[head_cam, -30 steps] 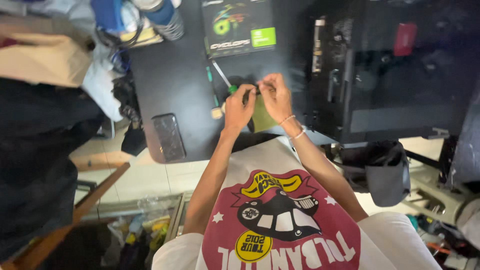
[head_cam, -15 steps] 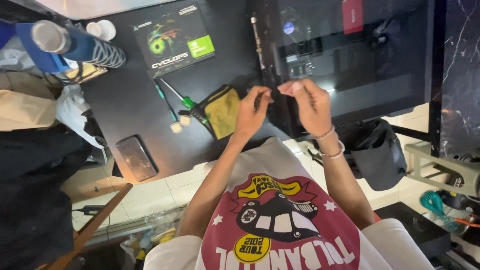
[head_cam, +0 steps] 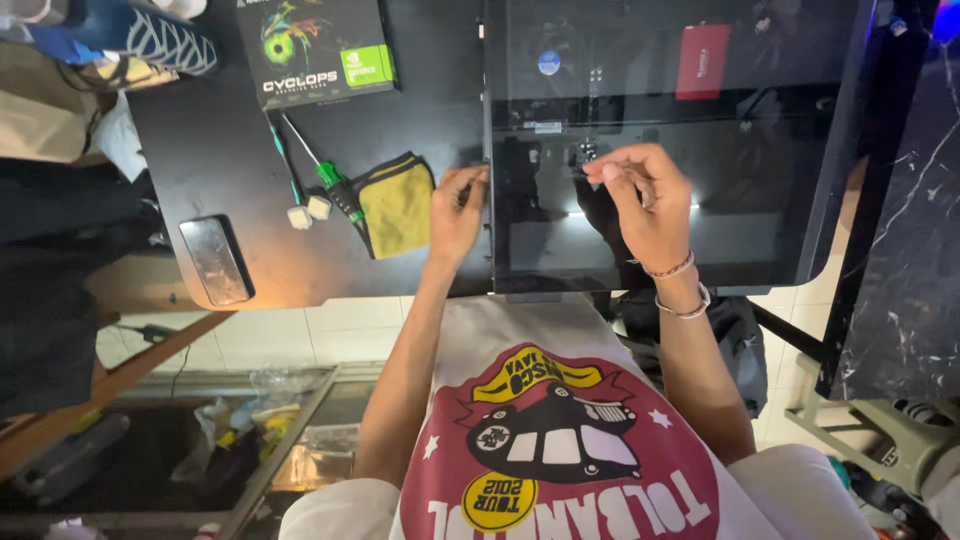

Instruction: The person cleans the glass side panel of a computer case using a yellow cloth. They then use a screwdriver to remove screws from the panel, detach the panel, and place it on the table. Finally, they reattach the panel and secure it with the screws.

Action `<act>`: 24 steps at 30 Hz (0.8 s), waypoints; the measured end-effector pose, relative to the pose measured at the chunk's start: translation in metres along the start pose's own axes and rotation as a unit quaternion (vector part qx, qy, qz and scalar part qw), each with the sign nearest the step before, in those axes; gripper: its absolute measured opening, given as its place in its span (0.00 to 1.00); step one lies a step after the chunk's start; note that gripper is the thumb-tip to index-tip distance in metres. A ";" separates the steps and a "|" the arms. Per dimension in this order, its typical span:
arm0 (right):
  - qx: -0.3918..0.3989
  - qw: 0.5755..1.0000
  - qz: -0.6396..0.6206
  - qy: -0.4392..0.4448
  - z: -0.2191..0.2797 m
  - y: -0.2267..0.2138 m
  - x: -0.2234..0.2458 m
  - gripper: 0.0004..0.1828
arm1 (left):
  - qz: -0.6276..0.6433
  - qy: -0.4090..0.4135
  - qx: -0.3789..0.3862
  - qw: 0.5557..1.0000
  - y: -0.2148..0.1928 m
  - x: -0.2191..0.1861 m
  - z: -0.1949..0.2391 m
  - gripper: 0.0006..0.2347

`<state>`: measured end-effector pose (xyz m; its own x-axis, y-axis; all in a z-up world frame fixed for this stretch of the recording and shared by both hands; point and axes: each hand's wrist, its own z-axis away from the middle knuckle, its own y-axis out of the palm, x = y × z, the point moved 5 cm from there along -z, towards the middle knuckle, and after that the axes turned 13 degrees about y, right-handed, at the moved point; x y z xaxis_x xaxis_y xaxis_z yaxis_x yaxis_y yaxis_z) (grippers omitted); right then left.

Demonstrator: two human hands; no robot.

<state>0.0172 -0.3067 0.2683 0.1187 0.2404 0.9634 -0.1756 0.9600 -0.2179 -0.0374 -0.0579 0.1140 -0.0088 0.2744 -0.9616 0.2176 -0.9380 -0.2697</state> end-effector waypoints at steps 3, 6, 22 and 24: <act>0.011 1.000 -0.005 0.007 -0.006 -0.003 -0.006 0.04 | 0.046 -0.083 0.002 0.995 0.004 0.010 0.010 0.12; 0.022 1.000 -0.009 0.004 -0.010 -0.009 -0.007 0.04 | 0.060 -0.121 -0.017 0.991 0.007 0.012 0.013 0.17; -0.002 1.000 0.009 0.001 -0.019 -0.044 -0.016 0.12 | -0.022 -0.106 -0.040 0.993 0.010 -0.016 0.001 0.18; 0.011 1.000 0.013 0.015 -0.017 -0.035 -0.015 0.04 | -0.041 -0.082 -0.041 0.995 0.003 -0.051 -0.008 0.09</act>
<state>0.0382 -0.3413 0.2587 0.1427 0.2700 0.9522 -0.1998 0.9501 -0.2395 -0.0284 -0.0728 0.1623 -0.1884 0.3055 -0.9334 0.2874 -0.8916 -0.3499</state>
